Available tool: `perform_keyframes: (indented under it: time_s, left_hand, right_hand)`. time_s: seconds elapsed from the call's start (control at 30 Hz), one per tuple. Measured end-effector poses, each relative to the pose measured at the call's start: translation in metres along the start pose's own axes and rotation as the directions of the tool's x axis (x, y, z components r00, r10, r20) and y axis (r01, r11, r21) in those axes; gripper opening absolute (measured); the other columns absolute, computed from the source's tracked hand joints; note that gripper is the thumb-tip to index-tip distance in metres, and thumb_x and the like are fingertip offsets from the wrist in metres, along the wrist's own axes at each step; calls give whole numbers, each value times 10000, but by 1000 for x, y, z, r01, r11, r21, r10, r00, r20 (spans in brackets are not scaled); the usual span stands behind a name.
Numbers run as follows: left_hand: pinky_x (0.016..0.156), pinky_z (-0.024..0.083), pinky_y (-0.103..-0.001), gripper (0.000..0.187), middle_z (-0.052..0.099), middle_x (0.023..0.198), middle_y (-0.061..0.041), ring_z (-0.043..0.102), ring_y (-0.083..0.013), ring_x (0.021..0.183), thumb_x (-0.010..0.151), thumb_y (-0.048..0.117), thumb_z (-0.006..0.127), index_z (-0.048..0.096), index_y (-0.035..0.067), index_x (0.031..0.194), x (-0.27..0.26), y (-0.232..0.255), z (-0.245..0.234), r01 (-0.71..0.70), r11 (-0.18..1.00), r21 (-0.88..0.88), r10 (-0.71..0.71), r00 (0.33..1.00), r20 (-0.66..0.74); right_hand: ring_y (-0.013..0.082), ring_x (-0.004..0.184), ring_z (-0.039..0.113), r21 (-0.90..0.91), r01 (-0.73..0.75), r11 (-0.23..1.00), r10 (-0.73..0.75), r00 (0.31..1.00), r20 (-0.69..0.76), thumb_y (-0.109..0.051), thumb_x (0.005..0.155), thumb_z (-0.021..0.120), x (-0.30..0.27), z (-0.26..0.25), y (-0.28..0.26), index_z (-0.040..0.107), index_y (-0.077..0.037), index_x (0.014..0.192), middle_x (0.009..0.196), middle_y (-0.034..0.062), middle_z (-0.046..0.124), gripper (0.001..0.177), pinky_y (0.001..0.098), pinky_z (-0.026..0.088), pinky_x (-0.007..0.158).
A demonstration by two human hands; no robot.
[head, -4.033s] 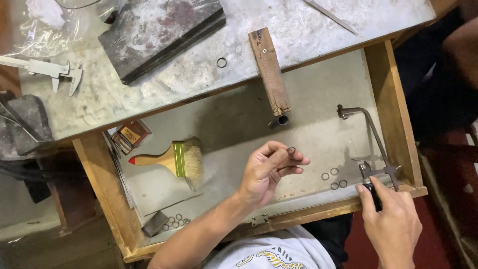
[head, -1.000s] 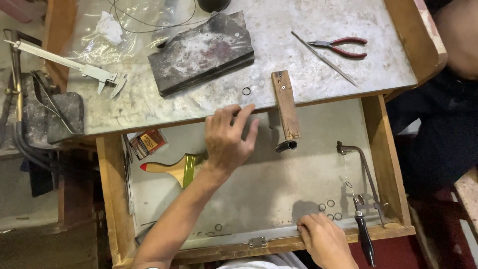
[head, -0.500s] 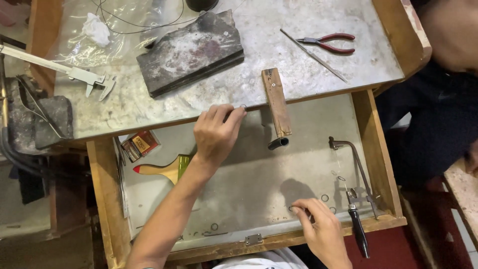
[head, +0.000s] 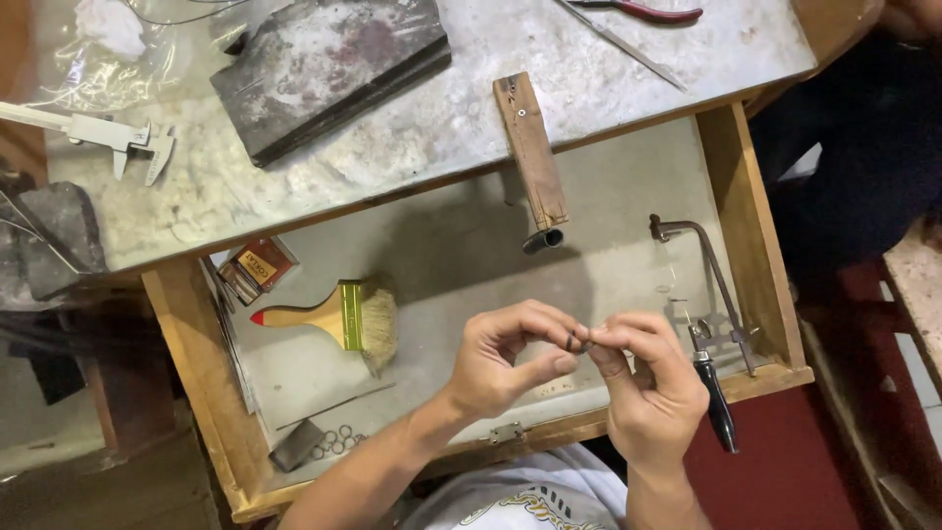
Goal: Cutting metal jump rings from a coil using a jeweler's saw and pliers at a workbench.
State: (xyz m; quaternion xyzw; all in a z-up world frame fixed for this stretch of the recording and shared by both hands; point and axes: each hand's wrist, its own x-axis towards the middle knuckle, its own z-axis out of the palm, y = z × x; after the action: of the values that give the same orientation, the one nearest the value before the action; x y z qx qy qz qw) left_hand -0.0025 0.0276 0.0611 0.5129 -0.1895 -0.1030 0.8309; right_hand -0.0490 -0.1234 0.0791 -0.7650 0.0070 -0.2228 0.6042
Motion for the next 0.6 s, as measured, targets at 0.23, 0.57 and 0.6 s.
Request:
perform_keyframes:
  time_s: [0.23,0.57,0.6]
  left_hand:
    - [896,656,-274,141,767,1014,-134,774,-207,943,867,62,823,737,59,978,4,7,2,-98,955,282,106,994,-14]
    - [872,635,-279,128,767,994,-126,767,-218,907,893,109,805,733,53,983,9,27,6,-146,929,340,122,988,93]
    - [889,637,-292,147,765,1006,-129,764,-225,920,886,108,812,733,52,997,8,29,7,-132,933,333,104,989,103]
  right_hand:
    - [221,845,639,-106,95,990,-95,995,5,19,938,711,4,-2,2,714,10,1003,931,125,667,65,271,515,708]
    - [249,963,608,-94,247,964,-239,967,89,-168,911,735,3,-14,20,693,-30,1060,985,112,666,208,326,510,882]
    - [248,962,602,-67,251,966,-246,967,69,-193,921,717,2,-14,23,689,-38,1042,979,111,670,199,327,502,886]
